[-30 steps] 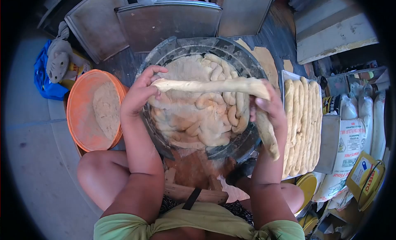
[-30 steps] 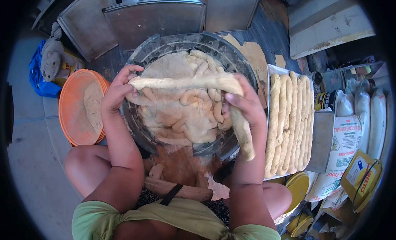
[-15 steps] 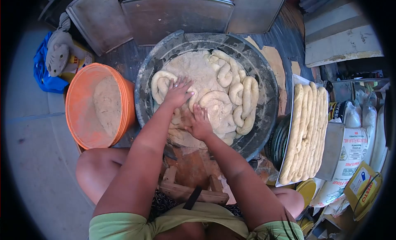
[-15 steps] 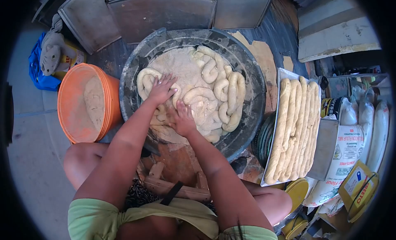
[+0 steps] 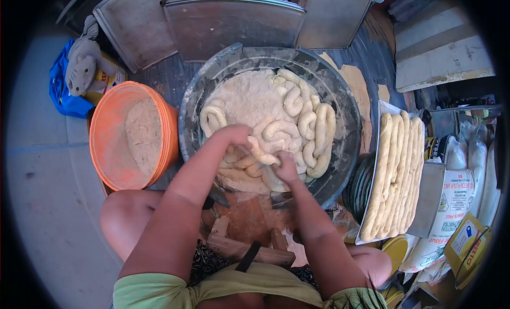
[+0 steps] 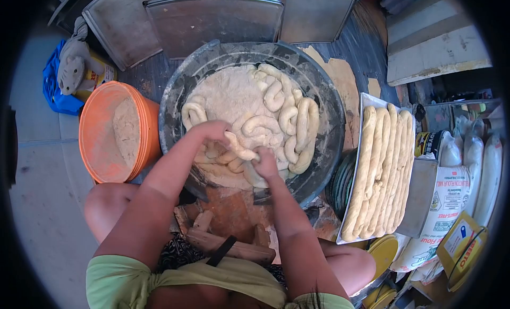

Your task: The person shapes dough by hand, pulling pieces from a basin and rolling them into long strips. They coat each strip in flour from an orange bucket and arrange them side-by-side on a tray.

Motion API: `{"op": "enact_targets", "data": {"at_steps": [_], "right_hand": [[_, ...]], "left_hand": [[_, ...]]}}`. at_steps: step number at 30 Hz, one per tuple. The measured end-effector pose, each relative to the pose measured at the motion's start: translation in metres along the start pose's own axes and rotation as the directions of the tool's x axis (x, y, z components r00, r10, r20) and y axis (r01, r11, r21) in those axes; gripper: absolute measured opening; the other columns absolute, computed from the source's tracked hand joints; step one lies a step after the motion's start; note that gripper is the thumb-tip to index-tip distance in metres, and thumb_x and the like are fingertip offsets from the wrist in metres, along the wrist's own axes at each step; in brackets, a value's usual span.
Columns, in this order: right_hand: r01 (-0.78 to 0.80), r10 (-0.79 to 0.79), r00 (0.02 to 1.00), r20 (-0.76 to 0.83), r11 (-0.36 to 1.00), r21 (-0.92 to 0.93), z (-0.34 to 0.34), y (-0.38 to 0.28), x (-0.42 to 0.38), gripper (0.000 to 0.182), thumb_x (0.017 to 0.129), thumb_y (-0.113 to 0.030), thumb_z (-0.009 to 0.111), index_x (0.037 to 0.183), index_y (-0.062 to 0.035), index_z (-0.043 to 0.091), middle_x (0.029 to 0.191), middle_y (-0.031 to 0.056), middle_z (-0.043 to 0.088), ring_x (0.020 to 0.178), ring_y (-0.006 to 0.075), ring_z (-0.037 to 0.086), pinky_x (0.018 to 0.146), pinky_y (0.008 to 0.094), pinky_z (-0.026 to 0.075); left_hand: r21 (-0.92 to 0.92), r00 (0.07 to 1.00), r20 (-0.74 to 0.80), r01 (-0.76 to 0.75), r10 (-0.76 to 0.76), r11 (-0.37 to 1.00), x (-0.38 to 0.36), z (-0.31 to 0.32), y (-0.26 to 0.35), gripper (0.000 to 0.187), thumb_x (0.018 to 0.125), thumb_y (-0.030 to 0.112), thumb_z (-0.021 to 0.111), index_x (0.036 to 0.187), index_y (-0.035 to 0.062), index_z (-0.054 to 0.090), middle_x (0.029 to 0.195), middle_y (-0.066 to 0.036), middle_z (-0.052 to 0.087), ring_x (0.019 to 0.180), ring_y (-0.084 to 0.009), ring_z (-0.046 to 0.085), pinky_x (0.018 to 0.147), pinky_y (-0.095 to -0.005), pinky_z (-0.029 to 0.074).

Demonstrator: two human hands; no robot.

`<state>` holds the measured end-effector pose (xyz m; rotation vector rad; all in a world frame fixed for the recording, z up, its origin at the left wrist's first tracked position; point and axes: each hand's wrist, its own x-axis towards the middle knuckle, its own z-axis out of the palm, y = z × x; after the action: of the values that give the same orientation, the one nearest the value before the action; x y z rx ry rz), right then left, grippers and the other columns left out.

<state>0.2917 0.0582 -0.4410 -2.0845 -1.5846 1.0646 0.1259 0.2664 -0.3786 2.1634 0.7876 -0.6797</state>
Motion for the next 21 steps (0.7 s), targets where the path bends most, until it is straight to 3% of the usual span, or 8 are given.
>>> {"op": "enact_targets", "data": {"at_steps": [2, 6, 9, 11, 13, 15, 17, 21], "right_hand": [[-0.365, 0.447, 0.893, 0.051, 0.654, 0.662, -0.028, 0.005, 0.001, 0.035, 0.080, -0.014, 0.058, 0.114, -0.0107, 0.051, 0.101, 0.0101, 0.055, 0.093, 0.0230, 0.053, 0.079, 0.0393, 0.046], [0.364, 0.716, 0.645, -0.268, 0.021, 0.931, -0.099, 0.023, 0.003, 0.018, 0.084, -0.013, 0.047, 0.101, -0.0062, 0.047, 0.082, 0.0086, 0.053, 0.062, 0.0153, 0.051, 0.052, 0.0264, 0.047], [0.550, 0.909, 0.324, -0.262, 0.045, 0.834, -0.127, 0.002, 0.018, 0.015, 0.084, -0.012, 0.048, 0.096, -0.0031, 0.044, 0.081, 0.0091, 0.050, 0.059, 0.0152, 0.050, 0.052, 0.0263, 0.048], [0.480, 0.829, 0.459, -0.320, 0.071, 0.874, -0.115, 0.034, 0.030, 0.029, 0.082, -0.012, 0.052, 0.108, -0.0002, 0.045, 0.091, 0.0132, 0.050, 0.076, 0.0217, 0.054, 0.065, 0.0332, 0.051], [-0.157, 0.359, 0.298, -0.884, 0.932, 0.326, -0.105, 0.001, 0.047, 0.051, 0.081, -0.014, 0.056, 0.128, -0.0025, 0.039, 0.116, 0.0214, 0.046, 0.111, 0.0319, 0.046, 0.093, 0.0448, 0.041], [-0.398, 0.147, 0.587, -0.796, 0.909, -0.126, -0.093, -0.020, 0.064, 0.070, 0.079, -0.018, 0.059, 0.140, -0.0055, 0.027, 0.139, 0.0233, 0.029, 0.133, 0.0347, 0.022, 0.109, 0.0486, 0.017], [0.075, -0.131, 0.853, -0.506, 0.989, -0.129, -0.078, -0.041, 0.082, 0.075, 0.078, -0.023, 0.062, 0.141, -0.0093, 0.025, 0.146, 0.0181, 0.020, 0.135, 0.0334, 0.020, 0.110, 0.0488, 0.009], [0.089, -0.166, 0.960, -0.225, 0.944, -0.317, -0.039, -0.069, 0.078, 0.065, 0.077, -0.027, 0.064, 0.134, -0.0142, 0.036, 0.142, 0.0148, 0.030, 0.132, 0.0304, 0.025, 0.108, 0.0515, 0.013]], "left_hand": [[-0.220, 0.898, -0.364, -0.340, 0.246, 0.914, 0.006, -0.019, 0.002, 0.052, 0.072, 0.033, 0.071, 0.113, 0.0045, 0.056, 0.092, -0.018, 0.063, 0.087, -0.0337, 0.060, 0.079, -0.0361, 0.047], [-0.233, 0.716, -0.682, -0.020, -0.149, 0.972, 0.012, -0.026, 0.003, 0.054, 0.079, 0.044, 0.060, 0.118, 0.0067, 0.054, 0.116, -0.017, 0.056, 0.113, -0.0314, 0.047, 0.097, -0.0429, 0.032], [-0.058, 0.595, -0.782, 0.227, -0.186, 0.972, 0.016, 0.005, -0.024, 0.062, 0.084, 0.053, 0.048, 0.126, 0.0073, 0.048, 0.132, -0.016, 0.045, 0.130, -0.0313, 0.029, 0.107, -0.0487, 0.015], [-0.045, 0.634, -0.723, 0.355, -0.276, 0.934, 0.015, 0.026, -0.024, 0.066, 0.086, 0.056, 0.041, 0.130, 0.0071, 0.045, 0.139, -0.014, 0.038, 0.136, -0.0310, 0.019, 0.110, -0.0508, 0.006], [0.143, 0.706, -0.685, 0.372, -0.180, 0.917, 0.015, 0.051, -0.010, 0.072, 0.087, 0.058, 0.036, 0.138, 0.0065, 0.033, 0.145, -0.015, 0.028, 0.138, -0.0304, 0.015, 0.111, -0.0490, 0.006], [0.130, 0.687, -0.715, 0.315, -0.131, 0.940, 0.008, 0.088, 0.005, 0.074, 0.087, 0.057, 0.038, 0.140, 0.0060, 0.028, 0.146, -0.016, 0.024, 0.137, -0.0309, 0.015, 0.111, -0.0491, 0.006], [0.125, 0.658, -0.749, 0.249, -0.073, 0.960, 0.000, 0.118, 0.011, 0.076, 0.086, 0.056, 0.040, 0.141, 0.0056, 0.024, 0.147, -0.017, 0.021, 0.137, -0.0314, 0.015, 0.111, -0.0493, 0.007], [0.095, 0.717, -0.694, 0.181, -0.065, 0.979, -0.009, 0.137, 0.006, 0.075, 0.082, 0.046, 0.053, 0.140, 0.0066, 0.026, 0.144, -0.018, 0.023, 0.135, -0.0327, 0.018, 0.109, -0.0497, 0.011]]}}
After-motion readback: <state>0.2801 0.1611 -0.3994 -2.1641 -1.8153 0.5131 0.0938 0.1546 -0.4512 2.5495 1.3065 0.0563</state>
